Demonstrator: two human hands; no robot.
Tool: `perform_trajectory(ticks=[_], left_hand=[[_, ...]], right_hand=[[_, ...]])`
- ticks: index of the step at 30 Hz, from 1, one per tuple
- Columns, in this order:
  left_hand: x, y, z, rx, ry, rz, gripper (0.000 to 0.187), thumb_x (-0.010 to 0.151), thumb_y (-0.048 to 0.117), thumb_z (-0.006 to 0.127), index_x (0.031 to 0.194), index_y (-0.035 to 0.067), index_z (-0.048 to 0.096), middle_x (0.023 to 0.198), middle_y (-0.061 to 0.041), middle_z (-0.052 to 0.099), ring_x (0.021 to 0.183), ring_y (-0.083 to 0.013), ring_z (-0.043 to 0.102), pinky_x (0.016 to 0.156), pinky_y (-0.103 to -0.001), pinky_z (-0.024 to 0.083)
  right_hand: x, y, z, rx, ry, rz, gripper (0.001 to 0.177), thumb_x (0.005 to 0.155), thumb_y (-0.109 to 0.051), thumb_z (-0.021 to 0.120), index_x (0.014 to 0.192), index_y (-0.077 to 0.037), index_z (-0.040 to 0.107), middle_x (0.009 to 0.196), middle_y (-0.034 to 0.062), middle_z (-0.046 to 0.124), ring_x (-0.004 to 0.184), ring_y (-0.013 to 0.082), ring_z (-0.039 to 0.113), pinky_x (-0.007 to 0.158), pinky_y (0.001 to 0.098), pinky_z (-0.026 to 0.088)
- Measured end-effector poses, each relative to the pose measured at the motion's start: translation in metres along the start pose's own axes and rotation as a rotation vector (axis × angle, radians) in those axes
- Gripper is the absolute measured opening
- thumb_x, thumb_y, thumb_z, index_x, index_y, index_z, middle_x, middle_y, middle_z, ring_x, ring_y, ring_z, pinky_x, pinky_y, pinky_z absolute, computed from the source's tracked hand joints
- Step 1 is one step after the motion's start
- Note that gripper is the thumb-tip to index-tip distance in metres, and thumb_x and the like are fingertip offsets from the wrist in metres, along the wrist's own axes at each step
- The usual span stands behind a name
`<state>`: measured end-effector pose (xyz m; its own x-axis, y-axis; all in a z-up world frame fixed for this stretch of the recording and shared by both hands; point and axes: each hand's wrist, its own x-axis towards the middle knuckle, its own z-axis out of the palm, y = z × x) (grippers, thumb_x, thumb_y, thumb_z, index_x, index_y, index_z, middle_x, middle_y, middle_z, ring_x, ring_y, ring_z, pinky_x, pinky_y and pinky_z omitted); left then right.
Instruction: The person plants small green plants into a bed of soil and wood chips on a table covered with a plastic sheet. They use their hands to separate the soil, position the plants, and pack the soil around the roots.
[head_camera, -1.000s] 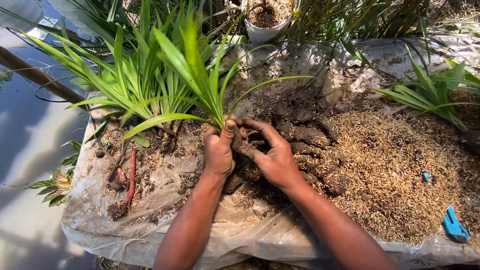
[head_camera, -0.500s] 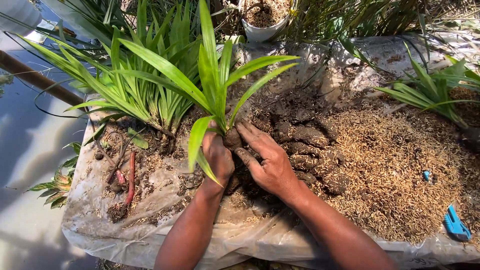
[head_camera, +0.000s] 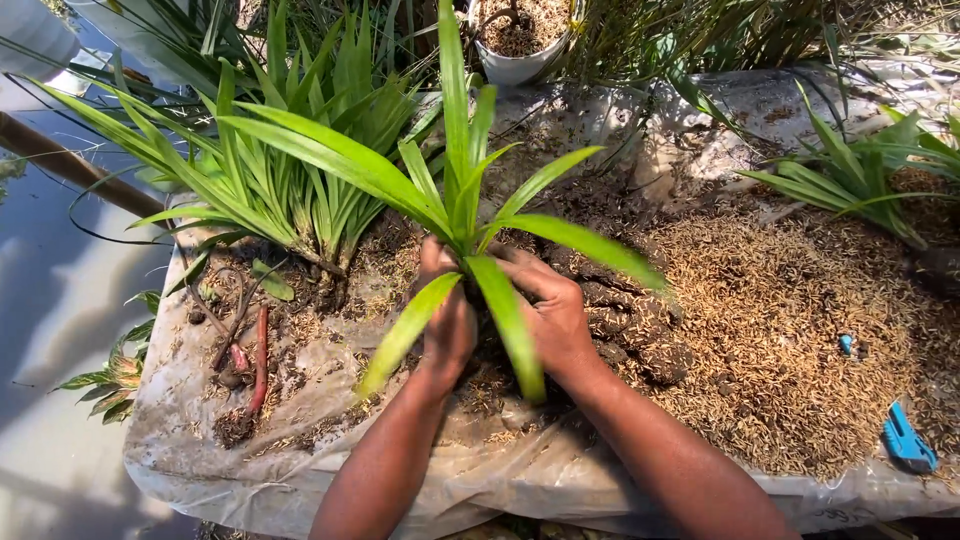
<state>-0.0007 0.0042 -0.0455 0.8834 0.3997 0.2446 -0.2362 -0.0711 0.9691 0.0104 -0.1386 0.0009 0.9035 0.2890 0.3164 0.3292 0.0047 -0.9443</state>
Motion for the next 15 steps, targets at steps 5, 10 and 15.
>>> perform_trajectory(ticks=[5,10,15], left_hand=[[0.009,0.013,0.007,-0.001,0.054,0.055,0.036,0.120,0.026,0.037,0.134,0.010,0.065,0.115,-0.013,0.075,0.109,-0.0257,0.073,0.109,-0.047,0.054],[0.014,0.009,0.012,-0.433,0.038,-0.005,0.052,0.117,0.045,0.041,0.136,0.006,0.070,0.114,-0.016,0.078,0.106,-0.0243,0.073,0.107,-0.045,0.057],[0.022,0.014,0.002,-0.512,-0.009,-0.008,0.071,0.112,0.068,0.041,0.150,0.011,0.062,0.120,-0.010,0.077,0.111,-0.0215,0.071,0.115,-0.046,0.054]], right_hand=[[-0.001,0.006,0.003,-0.221,0.078,-0.147,0.029,0.104,-0.008,0.075,0.131,-0.010,0.083,0.125,0.0220,0.083,0.127,0.0465,0.074,0.110,0.0601,0.059],[-0.001,-0.023,0.000,-0.142,0.072,-0.158,0.052,0.104,-0.011,0.077,0.153,-0.004,0.064,0.148,0.0285,0.069,0.142,0.0482,0.063,0.120,0.0616,0.051],[0.004,-0.062,-0.030,-0.117,0.061,-0.137,0.063,0.104,-0.009,0.073,0.162,0.003,0.051,0.161,0.0374,0.055,0.152,0.0565,0.049,0.128,0.0696,0.038]])
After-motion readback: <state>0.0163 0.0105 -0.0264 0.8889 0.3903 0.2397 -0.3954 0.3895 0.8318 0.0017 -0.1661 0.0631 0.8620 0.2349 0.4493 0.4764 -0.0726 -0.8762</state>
